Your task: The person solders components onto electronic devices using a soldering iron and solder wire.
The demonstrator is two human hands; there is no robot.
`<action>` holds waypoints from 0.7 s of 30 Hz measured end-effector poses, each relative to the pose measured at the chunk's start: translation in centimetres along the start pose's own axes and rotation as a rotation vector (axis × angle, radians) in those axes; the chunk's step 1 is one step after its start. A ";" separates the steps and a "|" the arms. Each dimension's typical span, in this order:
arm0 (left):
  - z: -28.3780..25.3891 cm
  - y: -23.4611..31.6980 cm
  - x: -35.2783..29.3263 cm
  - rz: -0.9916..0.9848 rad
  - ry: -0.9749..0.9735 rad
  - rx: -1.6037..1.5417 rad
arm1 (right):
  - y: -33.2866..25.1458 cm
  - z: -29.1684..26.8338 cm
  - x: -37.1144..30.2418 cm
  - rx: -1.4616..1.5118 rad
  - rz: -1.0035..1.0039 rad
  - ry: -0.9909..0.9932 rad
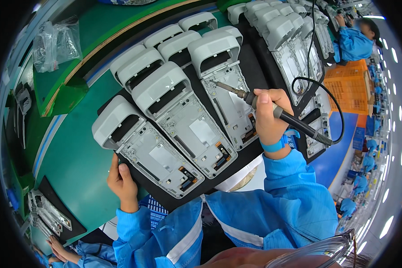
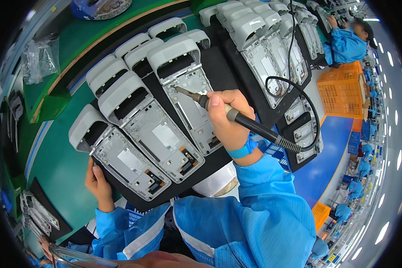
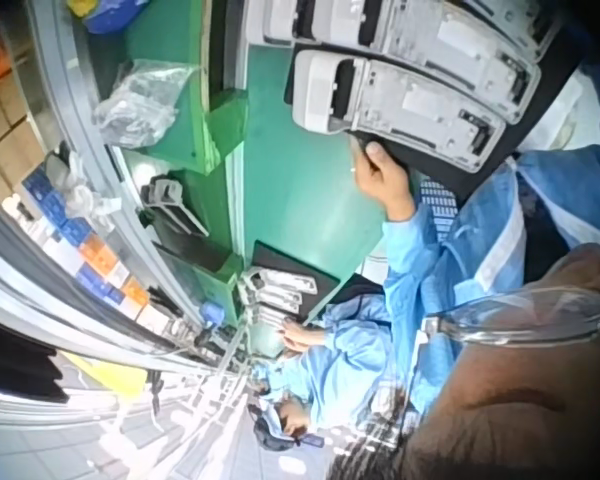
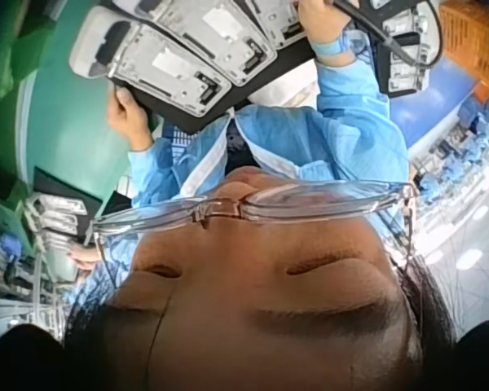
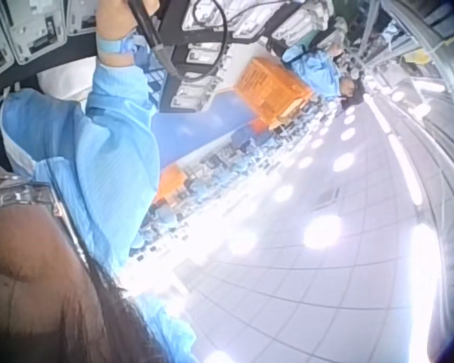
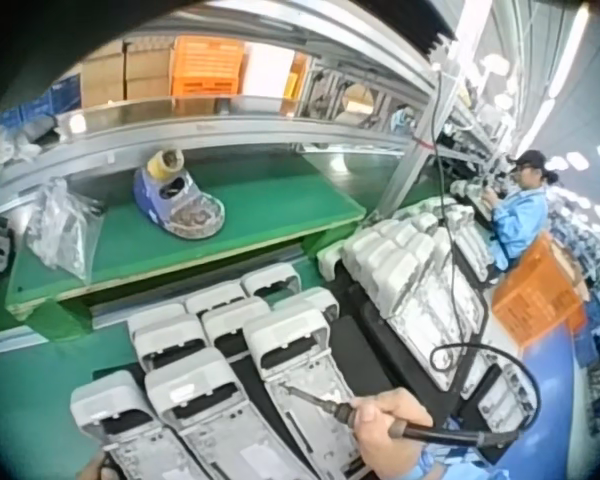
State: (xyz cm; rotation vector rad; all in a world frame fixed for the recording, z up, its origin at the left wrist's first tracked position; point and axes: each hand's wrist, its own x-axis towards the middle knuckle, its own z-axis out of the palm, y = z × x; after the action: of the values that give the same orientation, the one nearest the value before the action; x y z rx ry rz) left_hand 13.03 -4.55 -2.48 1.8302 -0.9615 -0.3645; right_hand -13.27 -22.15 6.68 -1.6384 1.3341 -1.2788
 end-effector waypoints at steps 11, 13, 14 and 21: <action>-0.2 -0.1 -0.2 -0.055 -0.053 -0.061 | -0.1 0.1 0.1 -0.032 -0.023 -0.011; -0.2 -0.2 -0.2 -0.045 -0.046 -0.068 | -0.2 0.0 0.1 -0.009 0.006 -0.034; -0.2 -0.3 -0.2 -0.034 -0.046 -0.067 | -0.2 0.0 0.1 -0.010 0.005 -0.034; -0.1 -0.3 -0.2 -0.043 -0.021 -0.043 | -0.2 0.0 0.2 -0.018 -0.006 -0.022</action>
State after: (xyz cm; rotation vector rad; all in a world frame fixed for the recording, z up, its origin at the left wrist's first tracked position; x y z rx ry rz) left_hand 13.14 -4.26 -2.75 1.8132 -0.9232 -0.4284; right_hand -13.20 -22.28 6.88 -1.6649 1.3316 -1.2519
